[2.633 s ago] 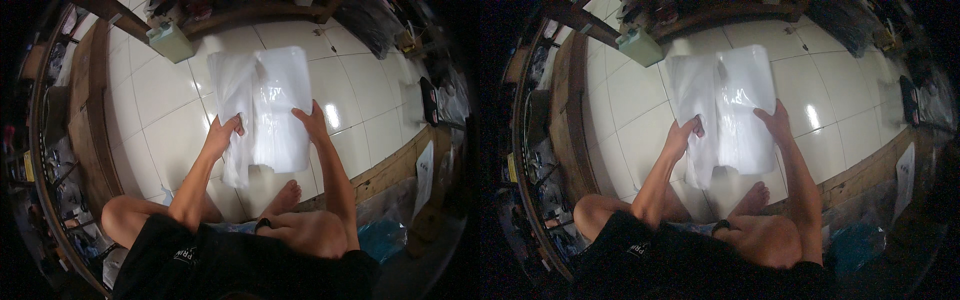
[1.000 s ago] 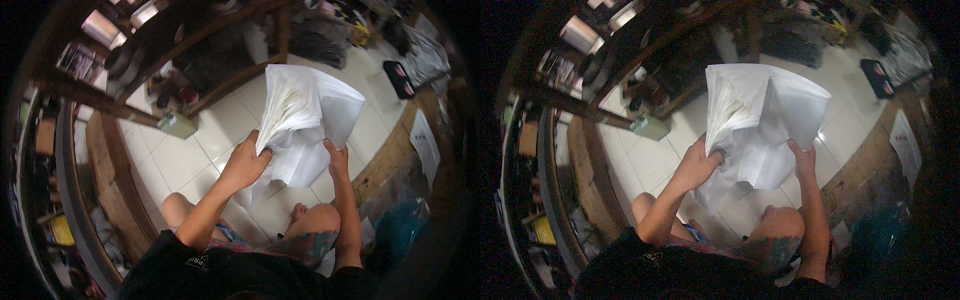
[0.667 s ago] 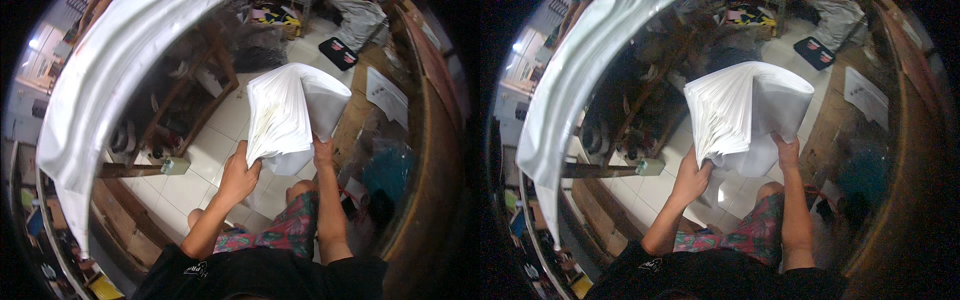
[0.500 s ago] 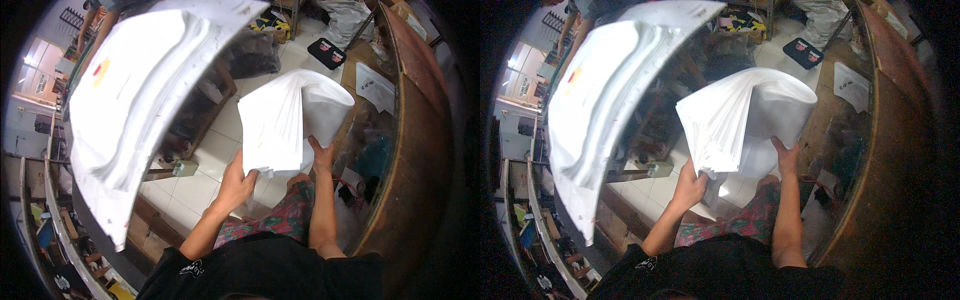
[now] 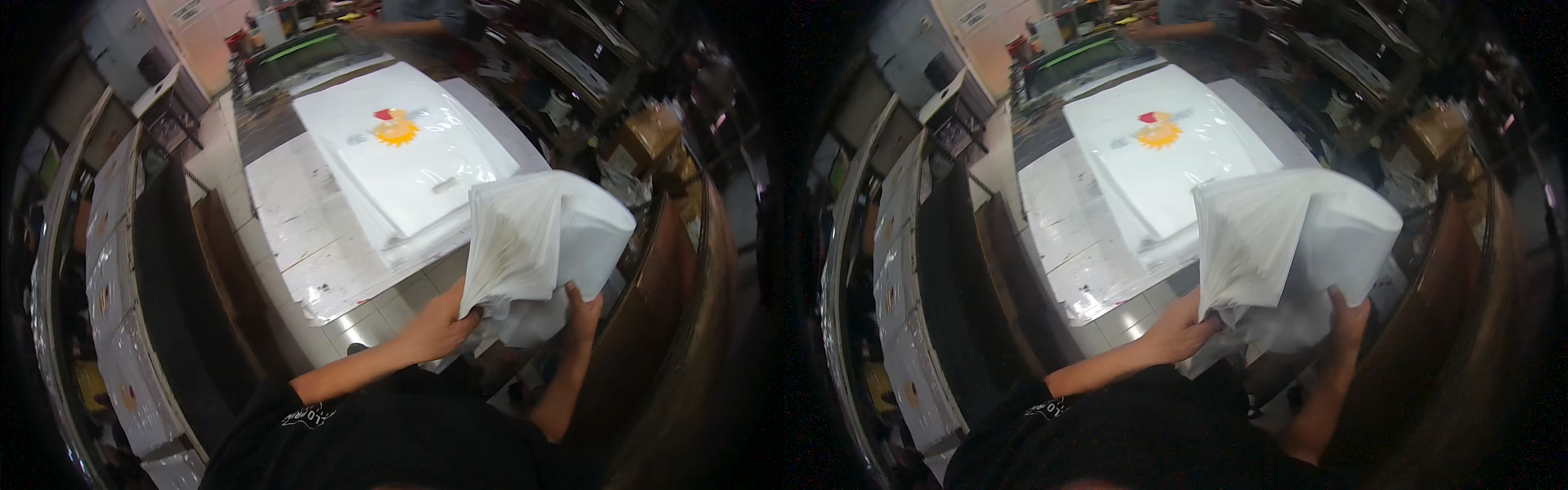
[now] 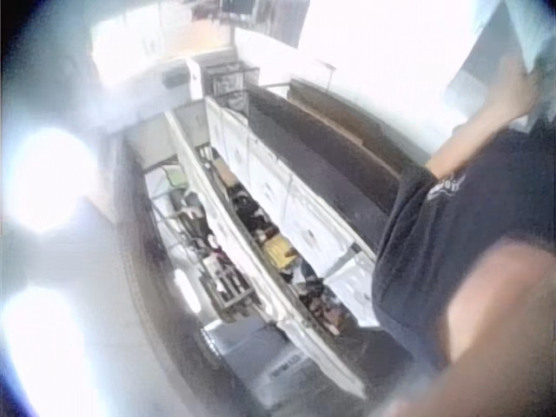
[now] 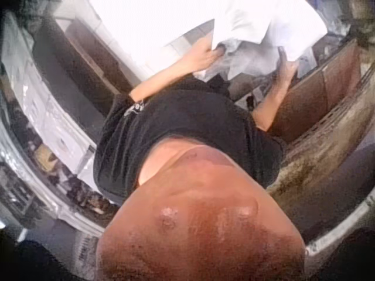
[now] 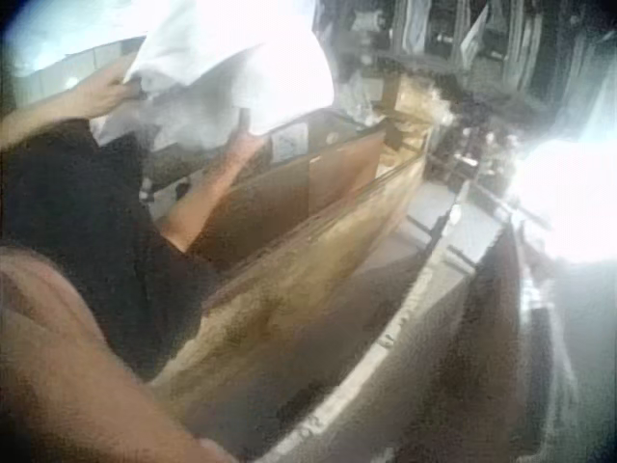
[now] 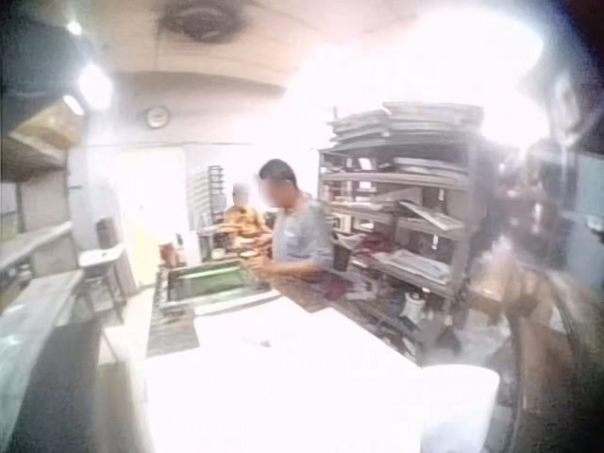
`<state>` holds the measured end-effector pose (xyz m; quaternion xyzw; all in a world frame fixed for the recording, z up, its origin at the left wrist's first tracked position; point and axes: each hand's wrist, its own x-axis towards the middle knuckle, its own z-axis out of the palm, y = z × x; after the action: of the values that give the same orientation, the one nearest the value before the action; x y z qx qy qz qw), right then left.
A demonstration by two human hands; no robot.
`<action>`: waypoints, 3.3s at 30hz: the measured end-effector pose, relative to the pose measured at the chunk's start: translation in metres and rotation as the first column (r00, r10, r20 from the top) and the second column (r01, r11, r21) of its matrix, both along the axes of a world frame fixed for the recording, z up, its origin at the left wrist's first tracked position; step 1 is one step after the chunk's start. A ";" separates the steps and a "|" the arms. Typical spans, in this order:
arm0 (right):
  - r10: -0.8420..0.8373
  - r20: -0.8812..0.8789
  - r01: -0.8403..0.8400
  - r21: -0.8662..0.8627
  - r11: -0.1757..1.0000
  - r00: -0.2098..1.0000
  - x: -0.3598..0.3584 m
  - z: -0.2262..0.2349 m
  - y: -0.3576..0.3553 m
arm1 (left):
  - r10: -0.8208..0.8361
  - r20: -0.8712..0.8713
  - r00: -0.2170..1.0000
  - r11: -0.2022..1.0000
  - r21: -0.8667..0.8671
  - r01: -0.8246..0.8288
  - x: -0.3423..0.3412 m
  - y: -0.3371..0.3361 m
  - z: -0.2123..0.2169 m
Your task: The person sits on the floor and repeatedly folds white plastic bags with a sun logo. They smooth each bag flat, fold it into a compact square, and stack the folded bags. The person then places the stack onto a nearby shelf.
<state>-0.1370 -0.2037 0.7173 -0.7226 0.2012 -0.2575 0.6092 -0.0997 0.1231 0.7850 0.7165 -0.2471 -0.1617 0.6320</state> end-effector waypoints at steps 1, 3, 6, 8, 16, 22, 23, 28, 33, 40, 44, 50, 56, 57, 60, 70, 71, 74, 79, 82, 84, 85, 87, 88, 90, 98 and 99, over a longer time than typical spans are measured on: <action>0.030 -0.035 -0.034 -0.102 0.994 0.999 0.014 0.029 -0.006 | 0.003 -0.041 0.999 0.997 -0.079 -0.006 0.003 0.001 0.009; 0.164 -0.042 -0.169 -0.158 0.973 0.986 0.054 0.089 0.002 | 0.017 -0.121 0.993 0.973 -0.225 -0.044 0.011 -0.001 0.022; 0.437 -0.111 -0.450 -0.286 0.846 0.892 0.143 0.156 -0.002 | 0.107 -0.242 0.964 0.893 -0.404 -0.201 0.024 -0.020 0.039; 0.506 -0.247 -0.563 -0.395 0.726 0.826 0.206 0.197 0.007 | 0.181 -0.345 0.921 0.825 -0.456 -0.333 0.038 -0.041 0.040; 0.692 -0.666 -0.927 -0.375 0.013 0.279 0.452 0.231 0.105 | 0.645 -0.122 0.754 0.685 -0.345 -0.642 0.124 -0.131 0.019; 0.653 -0.748 -0.884 -0.220 -0.413 -0.119 0.529 0.211 0.180 | 0.598 -0.662 0.452 0.213 -0.412 -0.886 0.158 -0.158 0.060; 0.647 -0.738 -0.877 -0.165 -0.450 -0.193 0.534 0.205 0.193 | 0.615 -0.683 0.395 0.170 -0.374 -0.912 0.159 -0.161 0.064; 0.595 -0.693 -0.803 -0.039 -0.595 -0.408 0.522 0.188 0.234 | 0.626 -0.754 0.199 -0.066 -0.305 -0.950 0.156 -0.178 0.065; 0.556 -0.732 -0.811 -0.008 -0.585 -0.394 0.523 0.183 0.235 | 0.551 -0.799 0.241 -0.305 -0.462 -0.833 0.168 -0.188 0.054; 0.563 -0.719 -0.801 -0.014 -0.598 -0.407 0.534 0.178 0.239 | 0.515 -0.813 0.271 -0.338 -0.483 -0.808 0.168 -0.188 0.046; 0.507 -0.782 -0.799 -0.019 -0.601 -0.362 0.548 0.161 0.248 | 0.462 -0.842 0.280 -0.379 -0.473 -0.795 0.170 -0.182 0.039; 0.455 -0.859 -0.829 -0.068 -0.556 -0.235 0.539 0.150 0.260 | 0.373 -0.892 0.254 -0.408 -0.404 -0.819 0.166 -0.171 0.023; 0.391 -0.901 -0.843 -0.056 -0.534 -0.188 0.555 0.123 0.273 | 0.217 -0.923 0.318 -0.496 -0.385 -0.778 0.156 -0.172 -0.017; 0.371 -0.898 -0.838 -0.003 -0.546 -0.239 0.557 0.122 0.276 | 0.200 -0.923 0.328 -0.502 -0.384 -0.775 0.154 -0.172 -0.024; 0.324 -0.888 -0.831 0.107 -0.546 -0.327 0.561 0.117 0.283 | 0.153 -0.955 0.253 -0.547 -0.295 -0.784 0.151 -0.173 -0.032; 0.332 -0.869 -0.833 0.150 -0.533 -0.368 0.568 0.118 0.284 | 0.090 -0.984 0.151 -0.642 -0.173 -0.747 0.157 -0.175 -0.035; 0.322 -0.864 -0.821 0.164 -0.546 -0.387 0.569 0.118 0.284 | 0.110 -0.986 0.126 -0.653 -0.167 -0.739 0.159 -0.177 -0.035; 0.295 -0.865 -0.800 0.181 -0.573 -0.406 0.568 0.120 0.287 | 0.130 -0.990 0.047 -0.679 -0.124 -0.724 0.166 -0.182 -0.035; 0.261 -0.832 -0.780 0.284 -0.558 -0.489 0.578 0.116 0.291 | 0.099 -0.992 0.072 -0.670 -0.120 -0.733 0.168 -0.178 -0.043; 0.297 -0.871 -0.827 0.190 -0.529 -0.390 0.571 0.124 0.287 | 0.060 -0.990 0.130 -0.670 -0.137 -0.730 0.164 -0.172 -0.049; 0.291 -0.854 -0.802 0.215 -0.558 -0.432 0.575 0.120 0.286 | 0.091 -0.987 0.134 -0.660 -0.160 -0.734 0.164 -0.173 -0.048; 0.289 -0.846 -0.790 0.224 -0.571 -0.448 0.575 0.118 0.285 | 0.116 -0.985 0.132 -0.650 -0.175 -0.739 0.164 -0.173 -0.048; 0.362 -0.879 -0.742 -0.014 -0.670 -0.311 0.575 0.118 0.278 | 0.164 -0.977 0.135 -0.625 -0.209 -0.752 0.164 -0.175 -0.049; 0.403 -0.882 -0.699 -0.129 -0.703 -0.243 0.572 0.116 0.274 | 0.141 -0.981 0.132 -0.624 -0.192 -0.758 0.164 -0.174 -0.048; 0.614 -0.787 -0.536 -0.490 -0.687 -0.067 0.554 0.108 0.254 | 0.095 -0.988 0.120 -0.627 -0.153 -0.764 0.163 -0.172 -0.045; 0.559 -0.817 -0.179 -0.576 -0.798 0.138 0.413 0.111 0.188 | 0.122 -0.989 0.083 -0.651 -0.143 -0.746 0.164 -0.172 -0.051; 0.559 -0.813 -0.201 -0.582 -0.788 0.161 0.411 0.109 0.191 | 0.125 -0.989 0.076 -0.648 -0.139 -0.748 0.165 -0.172 -0.050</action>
<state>0.2741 -0.0124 0.8267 -0.7380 -0.6569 0.0761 -0.1347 0.0653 -0.0491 0.7353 -0.0455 0.4179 0.3340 0.8436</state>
